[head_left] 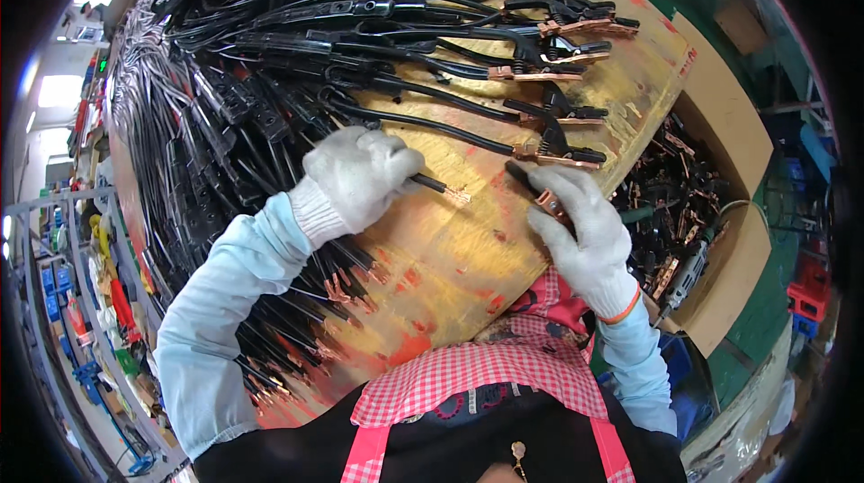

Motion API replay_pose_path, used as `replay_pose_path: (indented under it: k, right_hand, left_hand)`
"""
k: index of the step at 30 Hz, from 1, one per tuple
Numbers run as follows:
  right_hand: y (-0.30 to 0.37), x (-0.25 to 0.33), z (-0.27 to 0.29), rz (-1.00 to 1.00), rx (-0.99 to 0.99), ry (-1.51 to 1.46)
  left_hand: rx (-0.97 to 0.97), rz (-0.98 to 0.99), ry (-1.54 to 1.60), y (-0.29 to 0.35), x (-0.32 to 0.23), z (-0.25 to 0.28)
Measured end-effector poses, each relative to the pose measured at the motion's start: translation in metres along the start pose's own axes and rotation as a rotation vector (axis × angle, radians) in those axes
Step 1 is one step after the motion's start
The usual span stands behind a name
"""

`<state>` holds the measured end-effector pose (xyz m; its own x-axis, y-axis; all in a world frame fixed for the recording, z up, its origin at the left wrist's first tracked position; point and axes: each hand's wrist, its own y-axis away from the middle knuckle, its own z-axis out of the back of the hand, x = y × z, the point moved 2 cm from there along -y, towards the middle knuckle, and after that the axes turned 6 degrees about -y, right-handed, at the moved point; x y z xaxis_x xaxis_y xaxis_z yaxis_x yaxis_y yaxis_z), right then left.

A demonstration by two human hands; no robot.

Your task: The person attaches clamps to cable ends by hand and fastens them using a pneumatic screwdriver.

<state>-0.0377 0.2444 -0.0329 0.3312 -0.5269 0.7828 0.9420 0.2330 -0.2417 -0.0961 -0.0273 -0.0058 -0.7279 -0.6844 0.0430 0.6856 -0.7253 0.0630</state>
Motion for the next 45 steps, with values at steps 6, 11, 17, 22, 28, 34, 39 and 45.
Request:
replay_pose_path:
  k: [6,11,17,22,28,34,39,45]
  right_hand:
    - [-0.01,0.015,-0.018,-0.046,0.147,0.138]
    - [-0.02,0.027,-0.025,-0.136,0.288,-0.04]
    - [-0.043,0.048,-0.05,0.151,0.268,0.155]
    - [-0.037,0.042,-0.052,0.091,0.353,0.235]
    - [0.003,0.008,-0.021,-0.155,0.053,0.145]
    - [-0.007,0.023,-0.029,0.014,0.079,0.112]
    - [-0.016,0.028,-0.048,0.03,0.092,0.187]
    - [-0.019,0.025,-0.055,0.119,-0.015,0.091]
  left_hand:
    - [0.028,0.039,0.321,-0.011,-0.018,-0.001]
    - [-0.047,-0.038,0.517,0.0,-0.008,-0.006]
    - [0.18,0.086,0.436,0.0,-0.007,-0.006]
    - [0.191,0.144,0.48,-0.003,-0.015,-0.012]
    - [0.011,0.16,0.587,-0.002,-0.019,-0.011]
    - [0.031,0.15,0.613,-0.005,-0.016,-0.008]
    - [0.116,0.262,0.787,-0.005,-0.013,0.0]
    - [0.09,0.194,0.791,-0.001,-0.013,-0.012]
